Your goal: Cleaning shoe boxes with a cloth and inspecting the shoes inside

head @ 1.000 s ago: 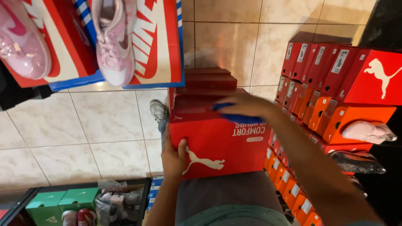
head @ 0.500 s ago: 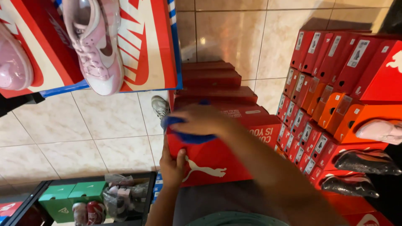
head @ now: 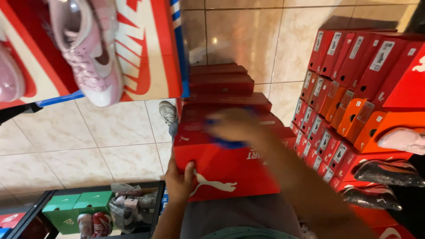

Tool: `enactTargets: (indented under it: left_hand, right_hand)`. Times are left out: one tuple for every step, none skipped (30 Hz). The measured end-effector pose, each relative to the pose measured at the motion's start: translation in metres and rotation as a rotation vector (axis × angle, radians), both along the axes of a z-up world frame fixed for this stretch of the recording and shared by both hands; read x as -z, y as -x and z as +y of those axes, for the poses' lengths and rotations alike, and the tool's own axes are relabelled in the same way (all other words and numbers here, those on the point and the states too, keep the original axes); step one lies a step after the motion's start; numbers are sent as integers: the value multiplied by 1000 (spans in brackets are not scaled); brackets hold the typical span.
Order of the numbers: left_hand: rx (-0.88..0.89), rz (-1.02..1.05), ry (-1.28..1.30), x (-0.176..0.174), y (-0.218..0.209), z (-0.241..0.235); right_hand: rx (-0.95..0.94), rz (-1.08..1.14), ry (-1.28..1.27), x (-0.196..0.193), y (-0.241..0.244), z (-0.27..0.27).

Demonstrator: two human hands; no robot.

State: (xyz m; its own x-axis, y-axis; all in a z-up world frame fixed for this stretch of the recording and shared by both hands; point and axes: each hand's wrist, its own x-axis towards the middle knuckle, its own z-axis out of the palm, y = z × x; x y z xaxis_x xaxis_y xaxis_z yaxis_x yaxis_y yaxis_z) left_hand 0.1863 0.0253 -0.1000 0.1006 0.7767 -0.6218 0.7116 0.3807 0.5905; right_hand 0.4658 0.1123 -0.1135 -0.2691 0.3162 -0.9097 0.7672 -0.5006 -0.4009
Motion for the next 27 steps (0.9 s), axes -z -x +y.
enactTargets:
  left_hand:
    - [2, 38, 5, 0, -1, 1]
    - [9, 77, 17, -3, 0, 0]
    - [18, 76, 23, -3, 5, -6]
    - [19, 64, 4, 1, 7, -7]
    - [19, 53, -14, 4, 9, -9]
    - [28, 50, -12, 1, 6, -7]
    - [17, 30, 3, -2, 3, -5]
    - [6, 6, 15, -3, -1, -2]
    - [14, -2, 15, -1, -1, -2]
    - [6, 6, 5, 0, -1, -2]
    - [-1, 14, -5, 0, 0, -3]
    - [5, 11, -7, -1, -1, -1]
    - [-7, 11, 14, -2, -2, 0]
    - [-24, 11, 33, -2, -4, 1]
    - [-23, 9, 30, -2, -7, 3]
    - [-41, -2, 35, -4, -7, 3]
    - [-59, -14, 40, -6, -8, 3]
    - [-54, -16, 38, -6, -8, 3]
    - [-40, 1, 43, -6, -7, 3]
    - [-34, 20, 42, -7, -6, 2]
    - [-37, 20, 36, -7, -9, 3]
    - [-26, 31, 33, -8, -9, 3]
    - [-15, 41, 30, -8, -10, 3]
    - [-14, 42, 26, -8, -10, 2]
    - [12, 32, -15, -8, -10, 2]
    - [41, 16, -57, -7, -10, 3]
    - [46, 11, -62, -10, -14, 4]
  right_hand:
    - [-90, 88, -360, 24, 36, 0]
    - [-176, 176, -713, 46, 73, -2]
    - [-167, 173, -708, 25, 85, 12]
    - [-34, 140, -531, 5, 94, 29]
    - [99, 109, -355, -14, 103, 47]
    - [108, 104, -353, -12, 88, 39]
    - [179, 211, -378, -11, 72, 31]
    - [249, 314, -407, -8, 56, 23]
    - [256, 305, -409, -15, 25, 11]
    - [267, 202, -282, -23, -4, -2]
    - [276, 100, -155, -31, -33, -14]
    - [282, 97, -157, -31, -60, -34]
    - [274, -42, -163, -32, -87, -54]
    - [260, -180, -171, -32, -115, -74]
    - [261, -182, -174, -41, -110, -85]
    - [349, -286, -427, -50, -104, -98]
    - [434, -389, -682, -59, -97, -110]
    - [438, -393, -683, -64, -81, -115]
    - [494, -462, -831, -70, -64, -120]
    - [544, -522, -986, -75, -47, -122]
    - [544, -519, -992, -75, -39, -123]
    - [522, -571, -999, -76, -30, -124]
    - [500, -623, -1005, -77, -19, -126]
    - [503, -622, -1008, -76, -15, -125]
    - [477, -571, -1095, -77, -11, -124]
    - [451, -526, -1183, -76, -7, -122]
    - [454, -532, -1188, -67, 7, -125]
